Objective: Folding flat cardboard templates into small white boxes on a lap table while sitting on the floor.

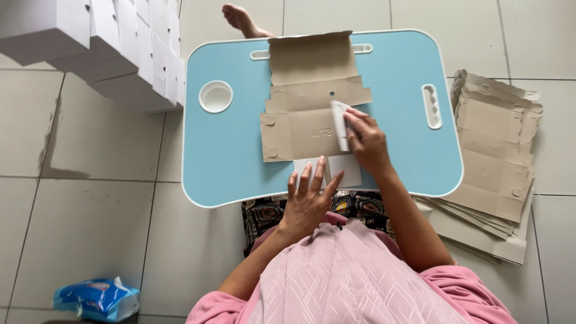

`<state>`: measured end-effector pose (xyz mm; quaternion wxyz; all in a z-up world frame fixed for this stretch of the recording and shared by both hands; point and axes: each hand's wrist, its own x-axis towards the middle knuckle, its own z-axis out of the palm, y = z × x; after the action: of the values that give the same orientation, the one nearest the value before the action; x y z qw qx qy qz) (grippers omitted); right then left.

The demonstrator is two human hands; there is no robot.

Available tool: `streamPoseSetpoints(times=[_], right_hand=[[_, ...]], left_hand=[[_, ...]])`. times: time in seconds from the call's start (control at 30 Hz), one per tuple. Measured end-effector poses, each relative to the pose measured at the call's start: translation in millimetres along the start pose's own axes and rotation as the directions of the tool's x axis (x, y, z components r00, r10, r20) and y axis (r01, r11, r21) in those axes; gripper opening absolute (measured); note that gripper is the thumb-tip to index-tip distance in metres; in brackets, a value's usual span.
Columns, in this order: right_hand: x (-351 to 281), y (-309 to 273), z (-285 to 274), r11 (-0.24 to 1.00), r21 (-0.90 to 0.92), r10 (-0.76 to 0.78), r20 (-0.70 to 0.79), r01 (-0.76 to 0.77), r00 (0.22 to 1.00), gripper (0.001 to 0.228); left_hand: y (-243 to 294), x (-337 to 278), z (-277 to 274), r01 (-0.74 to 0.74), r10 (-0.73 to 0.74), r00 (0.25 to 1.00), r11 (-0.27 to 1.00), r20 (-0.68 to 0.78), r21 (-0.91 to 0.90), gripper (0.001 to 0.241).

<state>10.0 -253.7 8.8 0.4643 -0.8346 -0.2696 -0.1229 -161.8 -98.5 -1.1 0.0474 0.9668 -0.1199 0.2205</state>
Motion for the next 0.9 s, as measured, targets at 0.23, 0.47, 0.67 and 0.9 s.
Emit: streamPoseSetpoints(times=[0.23, 0.47, 0.67, 0.9], right_hand=[[-11.8, -3.8, 25.6, 0.708, -0.624, -0.315, 0.139, 0.33, 0.939, 0.043], [-13.2, 4.8, 30.7, 0.696, -0.648, -0.29, 0.14, 0.309, 0.947, 0.047], [-15.7, 2.8, 29.0, 0.68, -0.662, -0.302, 0.137, 0.315, 0.943, 0.044], [-14.5, -0.8, 28.8, 0.677, -0.667, -0.298, 0.137, 0.31, 0.945, 0.043]], left_hand=[[-27.5, 2.4, -9.1, 0.037, -0.148, 0.977, 0.829, -0.154, -0.559, 0.048], [-121.7, -4.7, -32.3, 0.453, -0.577, 0.798, 0.764, -0.173, -0.459, 0.04], [-101.6, 20.4, -31.5, 0.377, -0.571, 0.818, 0.627, -0.072, -0.682, 0.039], [-54.7, 60.4, 12.3, 0.215, -0.208, 0.976, 0.916, 0.059, -0.338, 0.038]])
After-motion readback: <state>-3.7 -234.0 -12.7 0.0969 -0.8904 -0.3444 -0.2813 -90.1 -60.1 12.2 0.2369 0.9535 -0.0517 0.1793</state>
